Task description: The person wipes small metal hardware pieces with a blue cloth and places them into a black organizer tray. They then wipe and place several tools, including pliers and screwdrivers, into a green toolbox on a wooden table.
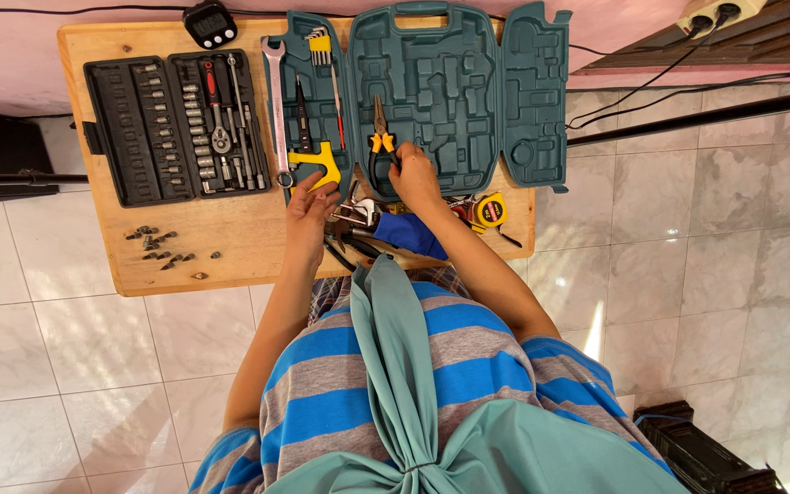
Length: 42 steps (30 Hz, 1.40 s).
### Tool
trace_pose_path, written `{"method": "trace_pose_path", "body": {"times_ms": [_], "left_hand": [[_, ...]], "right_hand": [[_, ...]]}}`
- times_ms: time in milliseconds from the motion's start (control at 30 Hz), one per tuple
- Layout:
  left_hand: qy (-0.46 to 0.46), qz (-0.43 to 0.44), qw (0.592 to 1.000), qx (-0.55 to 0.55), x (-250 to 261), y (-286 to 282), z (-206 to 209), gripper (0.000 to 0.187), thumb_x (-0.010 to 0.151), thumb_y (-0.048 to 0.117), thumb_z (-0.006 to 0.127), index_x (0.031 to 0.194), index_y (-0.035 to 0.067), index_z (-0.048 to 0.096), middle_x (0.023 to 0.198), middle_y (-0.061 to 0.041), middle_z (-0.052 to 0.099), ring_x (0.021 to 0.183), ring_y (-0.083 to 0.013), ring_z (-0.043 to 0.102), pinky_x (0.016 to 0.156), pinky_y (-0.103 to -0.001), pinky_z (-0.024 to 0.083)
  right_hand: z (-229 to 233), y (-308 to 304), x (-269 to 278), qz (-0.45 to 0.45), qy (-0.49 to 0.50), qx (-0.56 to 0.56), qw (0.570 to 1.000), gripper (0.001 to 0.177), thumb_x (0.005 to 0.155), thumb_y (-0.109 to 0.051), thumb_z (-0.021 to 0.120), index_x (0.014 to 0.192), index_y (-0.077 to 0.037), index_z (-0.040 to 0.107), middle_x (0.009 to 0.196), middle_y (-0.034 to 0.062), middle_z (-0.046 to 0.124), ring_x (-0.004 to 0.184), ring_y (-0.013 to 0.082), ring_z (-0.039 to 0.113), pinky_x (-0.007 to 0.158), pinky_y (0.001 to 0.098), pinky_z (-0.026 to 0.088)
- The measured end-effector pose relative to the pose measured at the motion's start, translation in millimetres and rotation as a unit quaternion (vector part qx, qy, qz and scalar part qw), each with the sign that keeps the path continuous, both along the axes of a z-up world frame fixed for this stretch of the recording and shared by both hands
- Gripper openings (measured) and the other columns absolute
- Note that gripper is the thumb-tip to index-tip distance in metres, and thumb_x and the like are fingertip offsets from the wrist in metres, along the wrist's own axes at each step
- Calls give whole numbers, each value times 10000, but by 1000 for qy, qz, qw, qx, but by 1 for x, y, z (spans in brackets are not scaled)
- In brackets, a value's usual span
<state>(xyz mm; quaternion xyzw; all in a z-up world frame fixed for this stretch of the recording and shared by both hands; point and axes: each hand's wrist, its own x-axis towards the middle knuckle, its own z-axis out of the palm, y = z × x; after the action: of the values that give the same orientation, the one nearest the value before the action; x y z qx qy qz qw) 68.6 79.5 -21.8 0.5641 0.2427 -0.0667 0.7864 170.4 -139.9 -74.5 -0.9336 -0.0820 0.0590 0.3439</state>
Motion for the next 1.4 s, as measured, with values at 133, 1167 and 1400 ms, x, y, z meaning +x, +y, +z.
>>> {"method": "trace_pose_path", "body": {"times_ms": [133, 1167, 1400], "left_hand": [[-5, 4, 1000, 1, 0, 4, 0, 404, 1074, 125, 508, 1470, 50, 488, 1346, -183, 646, 1200, -242, 653, 1044, -361, 533], [-36, -46, 996, 70, -37, -33, -5, 372, 1067, 93, 491, 1433, 34, 511, 1319, -142, 675, 1180, -199, 659, 979, -315, 521], [-50, -27, 987, 148, -73, -41, -20, 279, 1039, 64, 544, 1308, 12, 596, 1091, -80, 713, 953, -121, 652, 854, -270, 545]], "right_hand": [[-5, 3, -2, 0, 16, -28, 999, 212, 902, -63, 688, 1036, 32, 554, 1033, 263, 646, 865, 446, 679, 736, 485, 567], [88, -86, -89, 83, 90, 31, 992, 396, 888, -280, 783, 1193, -53, 670, 1066, 127, 708, 1028, 294, 652, 930, 430, 479], [106, -123, -83, -76, 89, 350, 930, 324, 1003, -163, 721, 1243, 22, 606, 1071, 94, 716, 948, 133, 667, 836, 284, 560]]}}
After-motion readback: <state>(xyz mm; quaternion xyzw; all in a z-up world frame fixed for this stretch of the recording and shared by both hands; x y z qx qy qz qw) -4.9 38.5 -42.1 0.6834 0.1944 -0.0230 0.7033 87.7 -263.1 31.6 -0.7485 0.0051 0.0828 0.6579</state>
